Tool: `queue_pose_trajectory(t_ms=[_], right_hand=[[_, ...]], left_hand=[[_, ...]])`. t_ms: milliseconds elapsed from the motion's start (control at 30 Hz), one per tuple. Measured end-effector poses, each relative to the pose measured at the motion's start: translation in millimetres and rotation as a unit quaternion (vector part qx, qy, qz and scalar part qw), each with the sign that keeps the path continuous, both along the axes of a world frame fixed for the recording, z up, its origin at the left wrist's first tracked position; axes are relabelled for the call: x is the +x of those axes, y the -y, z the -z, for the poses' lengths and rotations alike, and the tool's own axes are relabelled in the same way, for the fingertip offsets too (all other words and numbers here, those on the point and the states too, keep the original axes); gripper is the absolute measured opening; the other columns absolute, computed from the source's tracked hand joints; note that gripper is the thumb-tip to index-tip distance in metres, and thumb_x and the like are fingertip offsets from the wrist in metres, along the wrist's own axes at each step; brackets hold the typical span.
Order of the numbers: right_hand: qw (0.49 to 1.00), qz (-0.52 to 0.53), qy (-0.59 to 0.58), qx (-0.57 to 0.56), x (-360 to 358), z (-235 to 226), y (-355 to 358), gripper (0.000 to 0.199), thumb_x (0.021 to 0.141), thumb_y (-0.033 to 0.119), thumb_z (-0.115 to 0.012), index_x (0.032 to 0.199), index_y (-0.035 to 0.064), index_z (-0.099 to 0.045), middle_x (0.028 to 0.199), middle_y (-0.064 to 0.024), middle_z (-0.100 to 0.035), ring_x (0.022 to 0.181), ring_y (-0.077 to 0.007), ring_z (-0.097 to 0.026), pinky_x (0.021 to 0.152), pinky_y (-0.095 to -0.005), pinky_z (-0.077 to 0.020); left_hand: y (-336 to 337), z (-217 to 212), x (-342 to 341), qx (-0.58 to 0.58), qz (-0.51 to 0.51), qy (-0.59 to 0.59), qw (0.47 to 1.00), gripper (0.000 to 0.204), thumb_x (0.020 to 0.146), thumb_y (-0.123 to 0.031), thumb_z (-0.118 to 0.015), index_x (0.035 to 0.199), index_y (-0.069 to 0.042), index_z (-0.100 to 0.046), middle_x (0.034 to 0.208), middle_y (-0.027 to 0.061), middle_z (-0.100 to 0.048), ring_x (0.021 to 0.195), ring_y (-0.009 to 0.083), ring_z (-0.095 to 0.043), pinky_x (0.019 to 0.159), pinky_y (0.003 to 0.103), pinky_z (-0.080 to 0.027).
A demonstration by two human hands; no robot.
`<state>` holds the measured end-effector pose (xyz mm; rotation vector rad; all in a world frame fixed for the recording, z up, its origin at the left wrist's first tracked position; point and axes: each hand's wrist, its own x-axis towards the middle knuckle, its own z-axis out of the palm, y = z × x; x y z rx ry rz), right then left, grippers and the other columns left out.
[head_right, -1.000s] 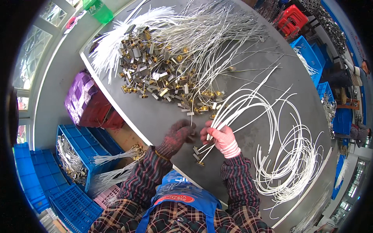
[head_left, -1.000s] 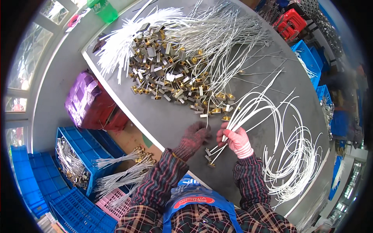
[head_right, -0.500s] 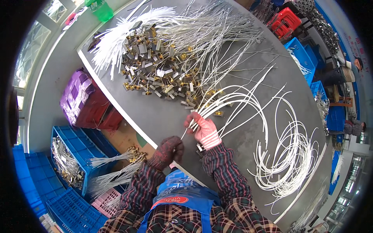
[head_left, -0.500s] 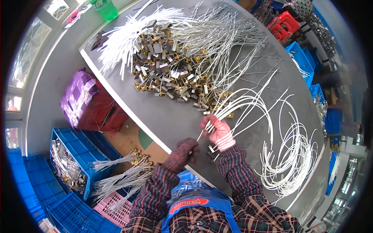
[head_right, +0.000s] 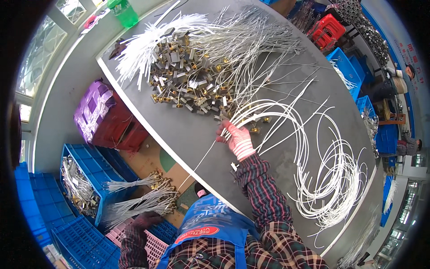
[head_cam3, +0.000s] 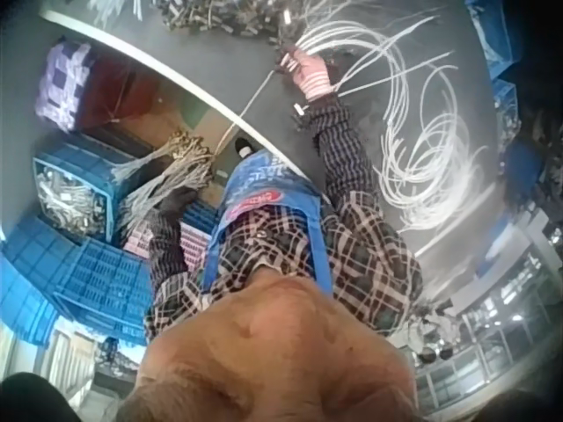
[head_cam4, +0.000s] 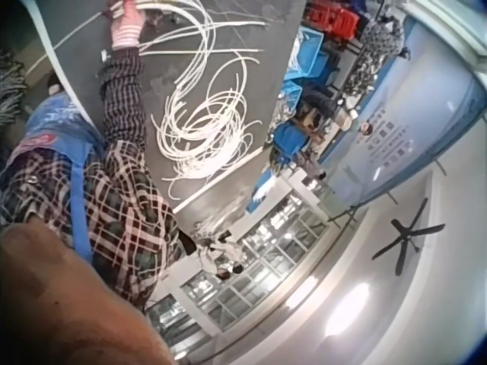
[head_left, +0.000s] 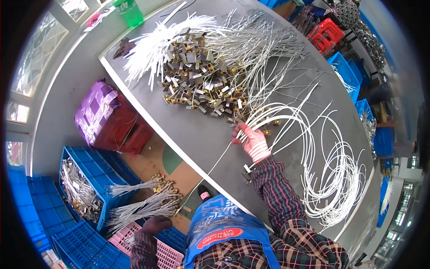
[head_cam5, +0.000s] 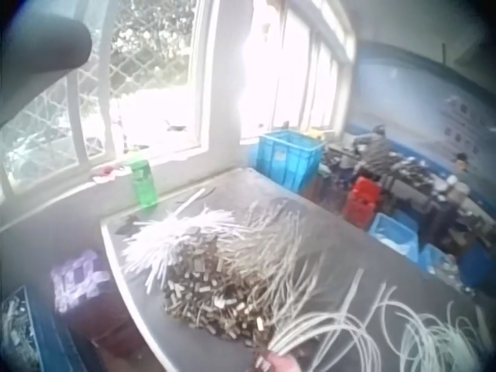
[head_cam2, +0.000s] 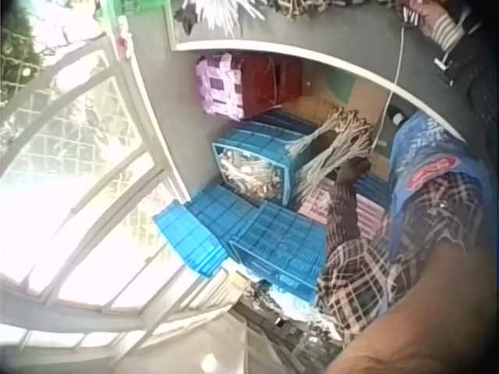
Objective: The person organizes and bundles white electrical wires with connectors by hand on a workbench.
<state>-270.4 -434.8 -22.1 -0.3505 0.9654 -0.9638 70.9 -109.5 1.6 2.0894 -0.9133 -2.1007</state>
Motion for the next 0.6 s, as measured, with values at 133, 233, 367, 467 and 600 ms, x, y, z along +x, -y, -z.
queue_pose_trajectory(t_ms=[133,233,367,467,600], right_hand=[[0.998,-0.051,-0.003,-0.032,15.8,-15.3,-30.2,0.025,0.084,0.021,-0.067,0.101,0.0045,-0.060,0.089,-0.0091,-0.063,0.081,-0.0254,-0.064,0.060,-0.0396,-0.0543],[0.998,-0.025,0.002,-0.059,12.6,-23.7,-36.2,0.026,0.084,0.023,-0.067,0.100,0.0048,-0.060,0.089,-0.0084,-0.062,0.081,-0.0246,-0.063,0.059,-0.0382,-0.0536],[0.983,0.035,-0.100,-0.148,2.1,-53.3,-19.4,0.028,0.087,0.029,-0.062,0.100,0.0040,-0.060,0.087,-0.0075,-0.061,0.080,-0.0207,-0.060,0.059,-0.0374,-0.0505],[0.977,0.084,-0.122,-0.152,-6.7,-65.2,-8.9,0.030,0.086,0.030,-0.063,0.100,0.0041,-0.059,0.086,-0.0067,-0.062,0.080,-0.0199,-0.061,0.058,-0.0353,-0.0509],[0.972,0.128,-0.113,-0.163,-9.5,-71.7,-5.0,0.027,0.085,0.026,-0.066,0.100,0.0047,-0.059,0.084,-0.0072,-0.063,0.075,-0.0211,-0.064,0.053,-0.0326,-0.0529]], left_hand=[[13.5,-6.7,-49.0,-0.101,-0.085,-0.034,0.991,0.029,0.084,-0.027,-0.062,0.091,0.001,-0.064,0.079,0.0092,-0.063,0.072,0.0180,-0.059,0.069,0.031,-0.047],[19.1,-0.7,-67.8,-0.088,-0.273,-0.128,0.949,0.023,0.085,-0.024,-0.061,0.090,-0.001,-0.063,0.070,0.0063,-0.060,0.058,0.0137,-0.053,0.054,0.027,-0.043],[7.5,1.6,-66.8,-0.044,-0.309,-0.092,0.945,0.022,0.084,-0.023,-0.062,0.092,-0.002,-0.063,0.064,0.0024,-0.055,0.047,0.0083,-0.043,0.042,0.023,-0.032],[-7.5,9.0,-53.8,-0.038,-0.314,-0.107,0.943,0.022,0.083,-0.025,-0.063,0.089,-0.004,-0.063,0.061,0.0017,-0.054,0.046,0.0082,-0.044,0.041,0.023,-0.033],[-9.7,4.9,-51.2,-0.021,-0.316,-0.090,0.944,0.021,0.082,-0.024,-0.065,0.088,-0.004,-0.063,0.061,0.0023,-0.055,0.046,0.0090,-0.045,0.041,0.023,-0.034]])
